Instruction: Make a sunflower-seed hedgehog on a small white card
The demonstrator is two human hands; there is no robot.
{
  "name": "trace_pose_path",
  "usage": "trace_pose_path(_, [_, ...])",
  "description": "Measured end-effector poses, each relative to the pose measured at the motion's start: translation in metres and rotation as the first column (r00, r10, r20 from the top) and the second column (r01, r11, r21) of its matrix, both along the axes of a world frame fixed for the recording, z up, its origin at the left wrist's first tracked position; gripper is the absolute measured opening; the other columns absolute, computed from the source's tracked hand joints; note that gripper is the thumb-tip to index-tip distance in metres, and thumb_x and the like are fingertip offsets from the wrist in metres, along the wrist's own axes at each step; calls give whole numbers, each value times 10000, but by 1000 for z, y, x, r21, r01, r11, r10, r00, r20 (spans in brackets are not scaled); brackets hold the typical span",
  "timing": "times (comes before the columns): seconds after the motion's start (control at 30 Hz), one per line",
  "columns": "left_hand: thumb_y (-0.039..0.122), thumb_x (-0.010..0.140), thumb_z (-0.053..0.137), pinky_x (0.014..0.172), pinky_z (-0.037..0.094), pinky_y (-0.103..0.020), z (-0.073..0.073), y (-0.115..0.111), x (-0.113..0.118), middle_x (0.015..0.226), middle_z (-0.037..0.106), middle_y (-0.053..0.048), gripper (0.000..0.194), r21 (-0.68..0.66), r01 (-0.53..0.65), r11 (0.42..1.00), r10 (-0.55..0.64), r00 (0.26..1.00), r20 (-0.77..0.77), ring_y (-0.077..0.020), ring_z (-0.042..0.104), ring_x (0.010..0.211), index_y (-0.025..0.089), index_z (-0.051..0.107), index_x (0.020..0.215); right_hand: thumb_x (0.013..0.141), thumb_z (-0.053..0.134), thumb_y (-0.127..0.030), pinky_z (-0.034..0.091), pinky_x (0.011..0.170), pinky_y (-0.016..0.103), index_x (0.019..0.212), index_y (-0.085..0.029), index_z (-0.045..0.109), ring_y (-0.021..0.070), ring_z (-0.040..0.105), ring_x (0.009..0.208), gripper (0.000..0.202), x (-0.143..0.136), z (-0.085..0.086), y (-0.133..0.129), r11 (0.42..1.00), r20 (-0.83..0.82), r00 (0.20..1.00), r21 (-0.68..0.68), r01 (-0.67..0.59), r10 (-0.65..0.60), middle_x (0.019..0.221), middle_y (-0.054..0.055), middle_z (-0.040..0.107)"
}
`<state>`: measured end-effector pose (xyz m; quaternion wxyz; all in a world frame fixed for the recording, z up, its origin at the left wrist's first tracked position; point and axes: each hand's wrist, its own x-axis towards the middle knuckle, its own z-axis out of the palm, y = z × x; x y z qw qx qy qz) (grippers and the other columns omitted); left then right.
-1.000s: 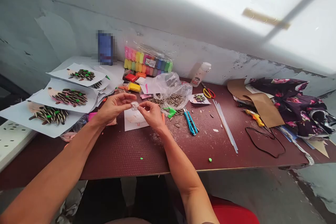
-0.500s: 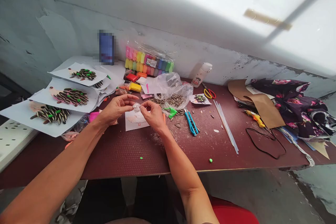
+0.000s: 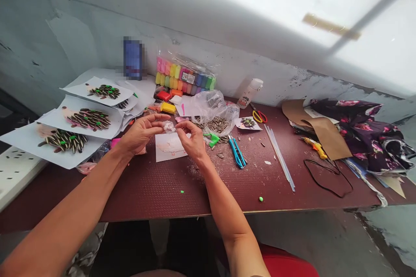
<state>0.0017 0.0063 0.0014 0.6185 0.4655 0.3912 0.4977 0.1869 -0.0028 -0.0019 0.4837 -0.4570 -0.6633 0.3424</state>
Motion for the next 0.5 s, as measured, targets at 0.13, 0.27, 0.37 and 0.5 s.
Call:
trace_pose_path(0.13, [295,622,866,725,547,-318,1,1,0,829,754,-26,538,-9,-18,1000,18,1000,16,-176,696,748,157,682,1108,888,607,-337,499,789,302,946,-205,719,153,595,784,183,-2,1,-4,998,29,998,-28,-52,53,893,25,719])
trace_pose_path(0.27, [284,573,887,755,558,-325,2,0,0,812,746,-16,574,-36,-33,999,34,999,38,-165,687,736,157,669,1089,860,707,-347,508,836,317,979,-223,721,162,616,840,172,-5,0,-7,999,74,996,7,-51,51,952,29,732])
trace_pose_path(0.37, [264,563,893,800,564,-341,1,0,1,807,746,-9,597,-48,2,999,-1,1000,23,-164,696,742,157,659,1102,878,727,-372,499,807,313,919,-224,711,161,606,809,154,-6,-1,-8,999,115,993,49,-3,-2,905,27,722])
trace_pose_path(0.5, [265,582,875,830,573,-365,-1,1,2,832,749,-17,582,-37,17,999,-17,1000,0,-174,706,764,155,654,1109,922,694,-363,487,789,316,857,-232,693,167,603,807,146,-4,0,-8,996,205,979,85,-3,-15,879,26,711])
